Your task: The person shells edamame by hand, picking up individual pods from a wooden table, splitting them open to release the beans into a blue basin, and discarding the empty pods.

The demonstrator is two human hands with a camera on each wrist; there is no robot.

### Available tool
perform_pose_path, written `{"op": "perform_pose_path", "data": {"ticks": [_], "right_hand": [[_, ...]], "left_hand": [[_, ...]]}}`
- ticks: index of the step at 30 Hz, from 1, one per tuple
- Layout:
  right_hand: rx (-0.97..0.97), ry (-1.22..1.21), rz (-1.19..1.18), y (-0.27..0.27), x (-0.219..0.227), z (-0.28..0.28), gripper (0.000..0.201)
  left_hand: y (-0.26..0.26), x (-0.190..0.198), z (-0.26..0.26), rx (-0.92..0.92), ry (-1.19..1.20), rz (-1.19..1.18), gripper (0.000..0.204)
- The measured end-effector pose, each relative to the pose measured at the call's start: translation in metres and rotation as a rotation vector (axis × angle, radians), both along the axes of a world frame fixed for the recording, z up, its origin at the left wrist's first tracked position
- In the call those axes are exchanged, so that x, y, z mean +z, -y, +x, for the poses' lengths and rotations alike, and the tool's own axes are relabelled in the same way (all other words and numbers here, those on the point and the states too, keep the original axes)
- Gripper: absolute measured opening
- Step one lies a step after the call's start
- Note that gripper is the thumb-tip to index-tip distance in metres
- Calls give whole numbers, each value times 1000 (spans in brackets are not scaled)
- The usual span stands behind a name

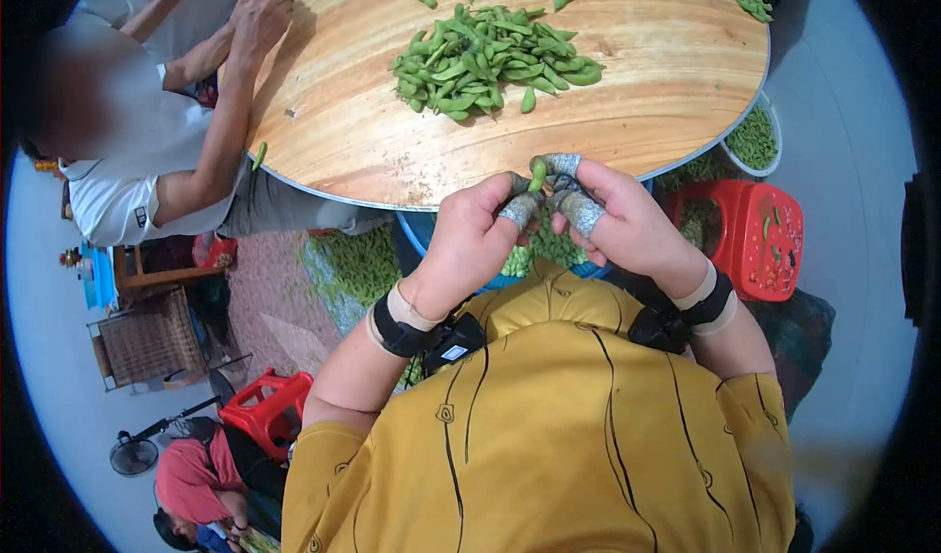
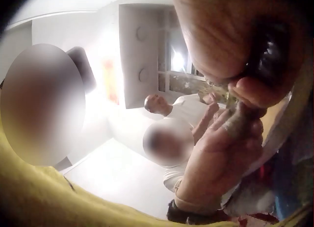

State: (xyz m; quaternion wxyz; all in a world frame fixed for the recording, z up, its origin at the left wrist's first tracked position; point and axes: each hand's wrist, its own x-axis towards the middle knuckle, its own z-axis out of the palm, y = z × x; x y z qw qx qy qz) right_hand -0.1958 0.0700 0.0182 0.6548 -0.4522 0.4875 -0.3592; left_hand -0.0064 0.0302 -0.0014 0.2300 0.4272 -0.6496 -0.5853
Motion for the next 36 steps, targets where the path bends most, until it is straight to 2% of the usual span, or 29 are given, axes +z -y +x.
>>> {"op": "perform_pose_path", "data": {"ticks": [4,6,7,9,10,12,14,16,18,19,20,22,24,27,28,30,32,33,34,35,36], "right_hand": [[-9,98,29,2,0,1,40],[-2,86,31,4,-2,0,37],[6,73,37,5,-2,0,35],[-3,134,93,6,-4,-1,32],[-8,195,148,8,-1,-2,30],[-8,219,252,4,10,-4,27],[6,443,425,4,19,-6,25],[48,380,331,2,22,-6,24],[24,240,260,3,10,-4,24],[19,212,239,3,1,-4,25],[30,199,222,7,4,-2,25],[39,74,189,7,-3,5,26],[56,71,181,11,-2,7,27],[43,49,171,13,-5,8,27],[52,-15,128,15,-8,7,27],[66,-66,74,11,-13,5,29],[61,-71,14,7,-13,7,33],[42,-71,-2,4,-10,7,35],[56,-173,-34,5,-4,4,35],[-18,-364,-376,6,-8,6,32],[-98,-557,-558,5,-7,7,31]], "left_hand": [[2,3,1,8,10,53,12],[1,-3,2,-61,216,-368,11],[2,-1,2,-61,214,-371,11],[4,5,4,-152,359,-798,11],[4,6,5,-140,358,-813,11],[8,12,9,-136,-146,152,11],[9,1,17,-144,-448,528,12],[9,7,19,-195,-428,547,14],[7,3,13,-129,-179,349,15],[5,1,10,-118,-107,47,15],[3,12,9,-66,86,-177,15],[-3,7,7,-6,230,-499,18],[-5,8,5,33,262,-567,17],[-5,-9,8,18,299,-805,14],[-4,-2,7,9,297,-793,14],[-1,12,7,10,41,72,12],[2,7,10,58,-155,366,16],[0,3,11,63,-158,325,16],[0,2,10,70,-162,271,15],[-1,3,10,47,-124,227,15],[-1,3,10,26,-88,172,15]]}}
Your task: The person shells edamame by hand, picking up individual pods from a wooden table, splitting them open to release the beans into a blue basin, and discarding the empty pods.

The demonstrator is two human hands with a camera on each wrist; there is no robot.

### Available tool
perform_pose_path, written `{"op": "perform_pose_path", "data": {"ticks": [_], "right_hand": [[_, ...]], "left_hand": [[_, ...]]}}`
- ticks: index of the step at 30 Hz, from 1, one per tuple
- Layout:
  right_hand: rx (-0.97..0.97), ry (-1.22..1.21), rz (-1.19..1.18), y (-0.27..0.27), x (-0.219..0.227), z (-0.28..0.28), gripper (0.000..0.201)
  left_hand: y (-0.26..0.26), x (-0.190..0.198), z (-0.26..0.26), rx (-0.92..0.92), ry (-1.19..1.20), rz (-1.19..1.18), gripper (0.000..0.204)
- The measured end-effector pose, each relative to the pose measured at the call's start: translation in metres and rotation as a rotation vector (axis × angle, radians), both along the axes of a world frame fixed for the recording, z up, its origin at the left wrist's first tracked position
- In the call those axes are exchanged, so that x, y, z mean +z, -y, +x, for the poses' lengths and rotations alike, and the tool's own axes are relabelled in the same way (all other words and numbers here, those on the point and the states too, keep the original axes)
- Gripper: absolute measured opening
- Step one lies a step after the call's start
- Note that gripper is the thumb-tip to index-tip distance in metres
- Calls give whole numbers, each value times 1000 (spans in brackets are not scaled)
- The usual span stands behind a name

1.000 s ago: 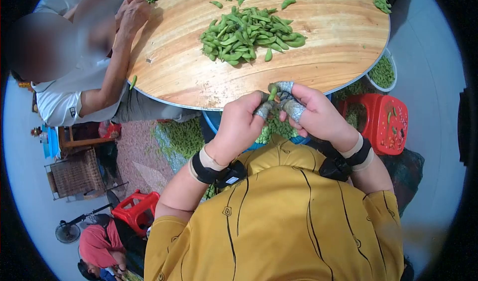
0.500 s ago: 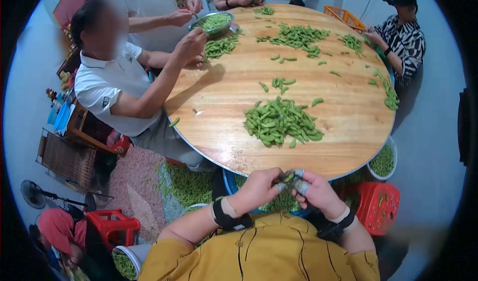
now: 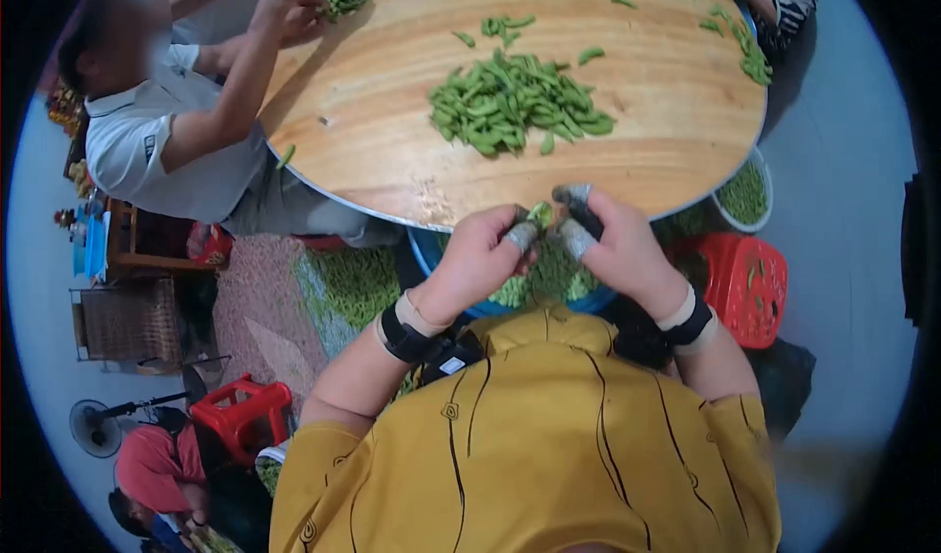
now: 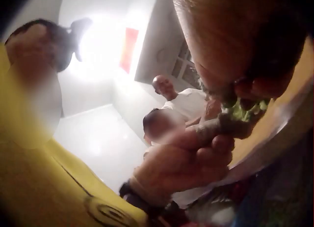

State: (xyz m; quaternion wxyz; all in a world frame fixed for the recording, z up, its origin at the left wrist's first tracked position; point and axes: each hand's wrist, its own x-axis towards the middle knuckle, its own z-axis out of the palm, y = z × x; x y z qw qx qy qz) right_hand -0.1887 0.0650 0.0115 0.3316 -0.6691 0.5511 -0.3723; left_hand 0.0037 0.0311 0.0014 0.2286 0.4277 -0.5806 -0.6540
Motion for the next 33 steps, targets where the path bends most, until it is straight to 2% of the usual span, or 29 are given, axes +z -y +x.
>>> {"op": "perform_pose_path", "data": {"ticks": [3,4,5,6,8,10,12,13,14,16,18,20,21,22,23,25,26,28,29,33], "right_hand": [[21,0,37,2,7,-3,28],[84,-104,-57,4,3,-5,27],[148,-209,-151,5,0,-6,25],[145,-207,-149,4,-3,-6,25],[251,-287,-230,2,-9,-4,21],[250,-283,-264,-2,-11,2,20],[228,-279,-220,-6,-15,6,18],[227,-263,-180,-6,-14,6,19],[226,-263,-182,-6,-14,5,19],[190,-330,-139,-8,-15,5,19],[144,-318,-185,-14,-10,12,18],[101,-308,-228,-13,-12,14,17],[165,-262,-214,-9,-17,13,16],[229,-218,-200,-6,-19,11,14],[232,-223,-201,-6,-14,8,14],[215,159,517,-5,3,3,12],[212,156,519,-4,6,1,12],[187,463,735,-1,9,-3,15],[214,551,760,1,4,-7,14],[249,360,687,8,10,-8,15]], "left_hand": [[-5,1,-1,-63,70,-124,14],[-6,4,-1,-98,125,-211,14],[-5,4,-2,-112,222,-449,11],[-6,2,-1,-116,222,-447,11],[-7,-2,1,-233,288,-774,8],[-11,-1,4,-262,271,-766,7],[-12,3,7,-277,250,-627,7],[-13,-4,14,-275,247,-369,9],[-16,-3,20,-276,248,-372,9],[-18,1,27,-77,297,-264,10],[-17,-2,30,-44,373,-276,10],[-18,-9,28,-95,430,-567,9],[-18,-2,24,-135,374,-664,7],[-17,-1,20,-132,371,-665,7],[-15,0,18,-174,287,-709,7],[-10,1,15,-271,177,-794,5],[-7,5,13,-271,172,-794,5],[-5,15,10,-326,-7,-517,8],[-2,16,14,-363,-27,-197,12],[-4,15,22,-297,-99,-16,10]]}}
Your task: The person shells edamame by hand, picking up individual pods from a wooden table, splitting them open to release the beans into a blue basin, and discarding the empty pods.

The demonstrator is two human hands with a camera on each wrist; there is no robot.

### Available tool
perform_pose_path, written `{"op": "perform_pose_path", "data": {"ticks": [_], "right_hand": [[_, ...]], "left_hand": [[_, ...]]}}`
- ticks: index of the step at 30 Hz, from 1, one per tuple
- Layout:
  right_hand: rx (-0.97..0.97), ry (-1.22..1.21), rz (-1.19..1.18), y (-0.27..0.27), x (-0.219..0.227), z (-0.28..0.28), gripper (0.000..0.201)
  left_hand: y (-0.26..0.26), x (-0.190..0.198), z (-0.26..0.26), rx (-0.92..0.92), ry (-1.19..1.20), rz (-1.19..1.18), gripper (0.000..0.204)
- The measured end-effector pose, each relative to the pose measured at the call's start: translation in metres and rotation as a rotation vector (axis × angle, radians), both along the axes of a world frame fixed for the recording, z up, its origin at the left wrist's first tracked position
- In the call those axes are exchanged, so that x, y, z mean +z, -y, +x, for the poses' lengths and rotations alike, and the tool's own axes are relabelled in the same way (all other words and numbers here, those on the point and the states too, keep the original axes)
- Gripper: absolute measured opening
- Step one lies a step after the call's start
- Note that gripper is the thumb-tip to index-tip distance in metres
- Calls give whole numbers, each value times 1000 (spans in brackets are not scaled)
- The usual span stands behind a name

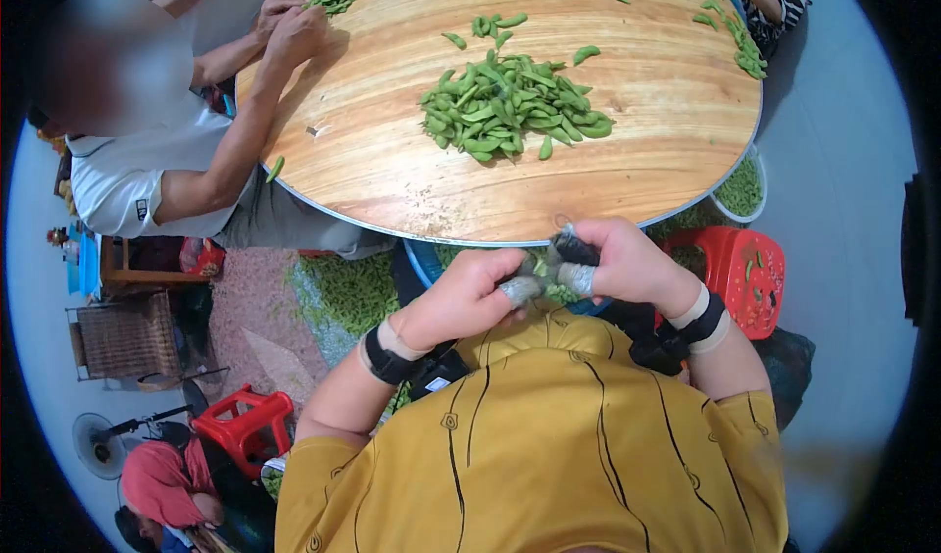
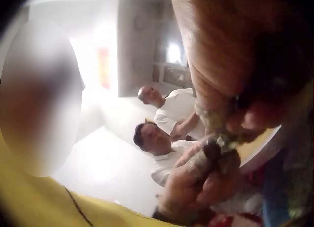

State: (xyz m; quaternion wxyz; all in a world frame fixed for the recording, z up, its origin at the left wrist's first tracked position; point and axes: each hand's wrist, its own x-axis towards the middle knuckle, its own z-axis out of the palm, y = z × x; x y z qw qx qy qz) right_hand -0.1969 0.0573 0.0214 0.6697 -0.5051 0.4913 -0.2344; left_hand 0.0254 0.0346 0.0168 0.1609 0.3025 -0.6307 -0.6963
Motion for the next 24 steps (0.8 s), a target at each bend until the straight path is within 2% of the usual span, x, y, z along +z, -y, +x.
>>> {"op": "perform_pose_path", "data": {"ticks": [2,3,5,7,8,9,10,11,13,14,16,17,19,21,23,24], "right_hand": [[209,-346,-647,7,0,-2,17],[211,-347,-646,13,0,-2,17],[99,-588,-771,29,1,-1,21],[23,-649,-780,51,-1,4,20],[-25,-753,-845,63,-5,6,21],[-77,-859,-909,74,-10,7,22],[-80,-858,-906,82,-15,8,22],[-95,-883,-931,88,-21,9,21],[-108,-911,-957,89,-23,10,20],[-109,-917,-961,86,-20,9,19],[-108,-928,-966,77,-11,7,18],[-122,-853,-882,70,-3,4,15],[-135,-782,-795,54,6,-1,13],[-145,-232,-206,38,14,-5,11],[-160,-165,-151,26,16,-6,10],[-205,-125,-156,23,12,-7,11]], "left_hand": [[5,-6,21,-45,231,-539,18],[5,-8,34,-81,403,-684,19],[-2,-16,58,-91,952,-811,12],[-5,-25,74,-46,1172,-825,14],[-5,-24,73,-50,1176,-825,14],[-5,-22,70,9,1041,-843,15],[-5,-20,66,65,903,-855,16],[-4,-18,61,60,903,-855,16],[2,-14,46,67,627,-755,21],[4,-13,38,67,624,-754,21],[9,-11,18,231,364,-877,23],[12,-7,6,234,359,-874,23],[16,0,-16,422,233,-900,20],[23,-5,-25,386,256,-878,17],[30,-12,-29,125,191,-687,18],[29,-13,-30,135,164,-482,16]]}}
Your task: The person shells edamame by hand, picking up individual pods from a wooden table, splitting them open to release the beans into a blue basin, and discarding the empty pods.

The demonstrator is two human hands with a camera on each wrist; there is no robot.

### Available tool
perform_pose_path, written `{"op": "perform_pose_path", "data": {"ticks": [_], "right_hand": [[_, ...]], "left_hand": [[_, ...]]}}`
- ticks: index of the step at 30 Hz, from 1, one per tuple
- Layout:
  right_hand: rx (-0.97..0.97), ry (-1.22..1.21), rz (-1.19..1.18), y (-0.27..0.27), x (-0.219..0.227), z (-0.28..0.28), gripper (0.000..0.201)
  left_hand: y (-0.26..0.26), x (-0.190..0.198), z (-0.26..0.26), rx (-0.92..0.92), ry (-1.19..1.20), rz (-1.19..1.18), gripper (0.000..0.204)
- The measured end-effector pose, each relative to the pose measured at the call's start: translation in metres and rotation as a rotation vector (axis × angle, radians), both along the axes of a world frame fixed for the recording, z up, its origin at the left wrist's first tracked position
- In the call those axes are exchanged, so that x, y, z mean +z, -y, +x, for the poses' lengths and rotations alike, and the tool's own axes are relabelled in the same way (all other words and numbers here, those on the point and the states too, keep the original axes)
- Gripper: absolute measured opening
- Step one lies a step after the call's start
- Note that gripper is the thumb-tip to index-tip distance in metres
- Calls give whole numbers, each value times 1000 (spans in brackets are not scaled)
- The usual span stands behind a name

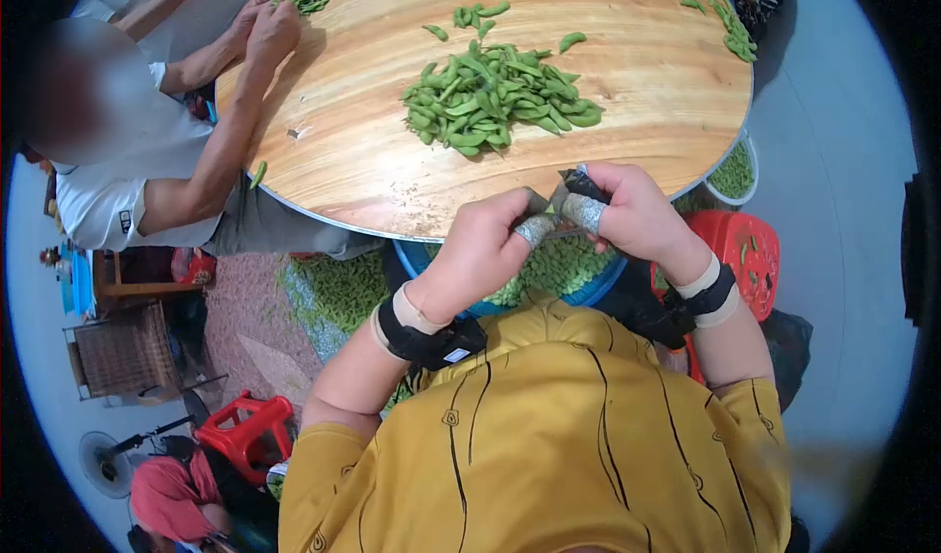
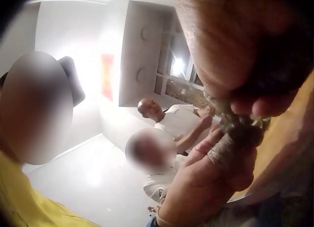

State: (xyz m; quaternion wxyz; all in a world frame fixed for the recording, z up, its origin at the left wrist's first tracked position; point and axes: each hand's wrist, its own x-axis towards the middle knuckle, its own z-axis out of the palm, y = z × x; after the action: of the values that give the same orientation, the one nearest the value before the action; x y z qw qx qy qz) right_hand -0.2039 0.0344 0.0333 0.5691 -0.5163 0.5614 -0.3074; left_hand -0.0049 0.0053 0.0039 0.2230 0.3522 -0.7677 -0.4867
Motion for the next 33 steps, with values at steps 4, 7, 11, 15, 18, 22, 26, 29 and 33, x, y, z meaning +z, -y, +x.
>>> {"op": "perform_pose_path", "data": {"ticks": [4,7,11,15,18,22,26,29,33], "right_hand": [[-48,32,-8,-12,-5,-2,20],[-4,19,-77,-21,-8,1,29],[42,38,-77,-26,-6,6,39],[-6,118,-51,-26,-10,7,41],[1,133,-30,-25,-12,5,40],[-22,279,74,-23,-11,5,36],[-9,259,113,-20,-19,4,31],[-37,400,186,-19,-23,5,28],[-46,559,264,-23,-20,11,28]], "left_hand": [[-3,-6,-3,125,-157,282,14],[-6,-11,-1,175,-233,339,15],[-7,-13,-3,184,-167,275,16],[-10,-8,-4,188,-123,136,14],[-10,-7,-4,166,-70,-29,14],[-9,-12,-3,185,-73,-57,14],[-9,-10,-1,132,86,-476,11],[-6,-9,3,82,78,-495,9],[-3,-19,11,105,-558,911,11]]}}
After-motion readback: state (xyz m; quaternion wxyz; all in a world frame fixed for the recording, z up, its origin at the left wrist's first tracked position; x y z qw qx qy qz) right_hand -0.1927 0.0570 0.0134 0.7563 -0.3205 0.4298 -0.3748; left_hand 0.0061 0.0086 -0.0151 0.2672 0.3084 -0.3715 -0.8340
